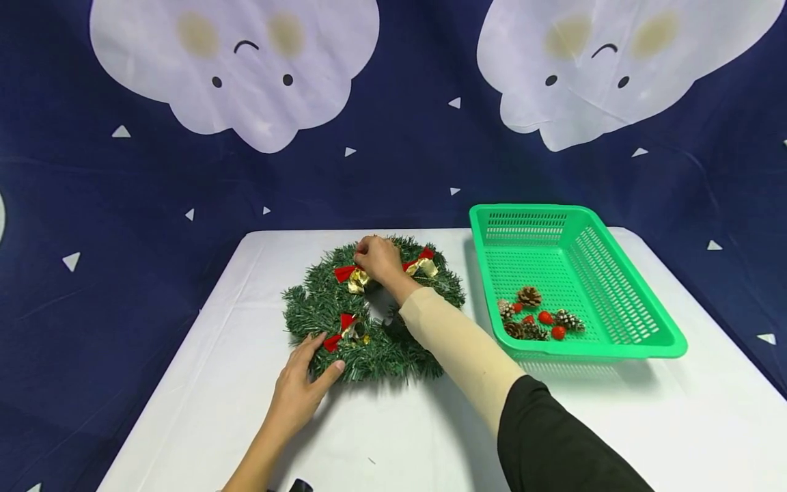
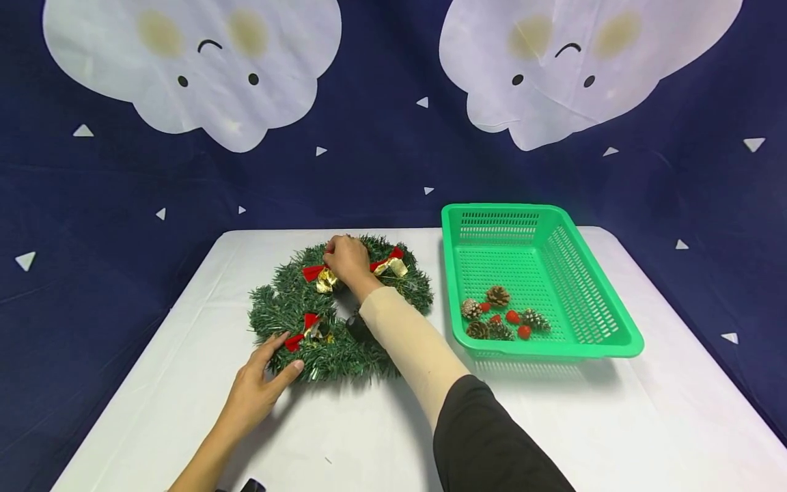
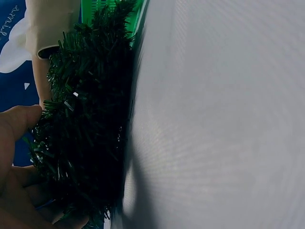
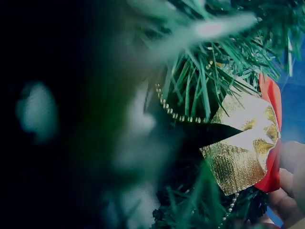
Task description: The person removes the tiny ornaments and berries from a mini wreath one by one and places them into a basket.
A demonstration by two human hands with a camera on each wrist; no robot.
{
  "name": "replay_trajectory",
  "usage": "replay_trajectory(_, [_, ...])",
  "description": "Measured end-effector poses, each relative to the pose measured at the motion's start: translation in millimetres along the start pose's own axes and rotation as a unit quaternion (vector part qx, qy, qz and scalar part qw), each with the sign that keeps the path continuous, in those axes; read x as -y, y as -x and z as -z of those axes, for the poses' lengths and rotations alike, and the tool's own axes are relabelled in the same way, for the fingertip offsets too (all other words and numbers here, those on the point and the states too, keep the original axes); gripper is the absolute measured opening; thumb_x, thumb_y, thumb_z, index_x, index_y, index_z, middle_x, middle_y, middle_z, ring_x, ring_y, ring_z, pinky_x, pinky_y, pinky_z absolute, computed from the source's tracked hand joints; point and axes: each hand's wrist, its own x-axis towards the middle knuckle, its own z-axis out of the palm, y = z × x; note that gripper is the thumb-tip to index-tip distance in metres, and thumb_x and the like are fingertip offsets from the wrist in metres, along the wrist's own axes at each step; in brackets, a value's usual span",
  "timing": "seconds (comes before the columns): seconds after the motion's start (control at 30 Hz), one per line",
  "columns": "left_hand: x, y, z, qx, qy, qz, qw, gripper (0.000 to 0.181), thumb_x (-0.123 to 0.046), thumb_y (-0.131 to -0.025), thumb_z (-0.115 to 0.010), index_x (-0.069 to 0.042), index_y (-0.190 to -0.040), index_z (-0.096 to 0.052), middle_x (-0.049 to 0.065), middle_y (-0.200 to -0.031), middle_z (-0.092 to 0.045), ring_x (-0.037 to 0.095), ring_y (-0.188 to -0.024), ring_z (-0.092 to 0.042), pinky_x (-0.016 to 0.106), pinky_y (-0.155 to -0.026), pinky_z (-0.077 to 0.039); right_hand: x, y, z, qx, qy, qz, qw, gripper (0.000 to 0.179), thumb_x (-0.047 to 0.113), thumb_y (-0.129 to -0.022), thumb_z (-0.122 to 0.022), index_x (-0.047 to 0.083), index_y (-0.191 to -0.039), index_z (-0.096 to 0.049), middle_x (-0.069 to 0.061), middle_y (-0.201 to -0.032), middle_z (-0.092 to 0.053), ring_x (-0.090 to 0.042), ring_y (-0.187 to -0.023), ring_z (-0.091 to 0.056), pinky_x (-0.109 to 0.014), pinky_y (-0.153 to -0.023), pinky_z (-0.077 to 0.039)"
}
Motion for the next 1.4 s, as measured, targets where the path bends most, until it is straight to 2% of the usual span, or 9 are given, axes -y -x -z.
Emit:
replay_trajectory(0.67, [-5.1,-1.8,1.2,0.004,0.0,-0.003,1.0,0.068,-0.047,-0.089,-0.06,-0.014,-0.145,-0.038,0.021,-0.153,-0.027,0.045,-0.139,-0.027,0.068,-0.107,-0.023,-1,2.1,6,-0.004,0.022,0.009,0.9997,0.024,0.027,-0.092,-0.061,0.019,-0.114,-0.068,0.001,-0.11,-0.071,-0.019,-0.098,-0.065,-0.035,-0.087,-0.052])
replay_trajectory(0.97, [-4.7,-1.9,1.8,0.007,-0.001,-0.004,1.0,0.069,-0.047,-0.089,-0.06,-0.014,-0.145,-0.038,0.02,-0.154,-0.027,0.045,-0.14,-0.026,0.068,-0.107,-0.022,-1,4.6,9,-0.033,0.003,0.01,0.9994,0.022,0.027,-0.092,-0.062,0.019,-0.111,-0.068,0.002,-0.107,-0.071,-0.018,-0.098,-0.065,-0.036,-0.089,-0.051])
replay_trajectory(1.13, [-3.2,-1.9,2.0,0.006,-0.002,-0.005,1.0,0.068,-0.047,-0.089,-0.06,-0.014,-0.144,-0.039,0.02,-0.154,-0.027,0.045,-0.139,-0.026,0.069,-0.107,-0.022,2,6.3,12,-0.047,-0.026,0.019,0.9984,0.022,0.025,-0.09,-0.064,0.018,-0.111,-0.068,0.001,-0.108,-0.071,-0.017,-0.096,-0.066,-0.035,-0.087,-0.051])
replay_trajectory(1.4, [-0.6,-0.6,2.4,0.008,0.0,0.004,1.0,0.068,-0.048,-0.089,-0.059,-0.015,-0.145,-0.038,0.02,-0.154,-0.026,0.046,-0.139,-0.026,0.07,-0.106,-0.021,5,9.7,19,-0.044,-0.057,0.018,0.9972,0.025,0.025,-0.09,-0.064,0.016,-0.114,-0.067,-0.001,-0.112,-0.069,-0.018,-0.099,-0.065,-0.036,-0.089,-0.051])
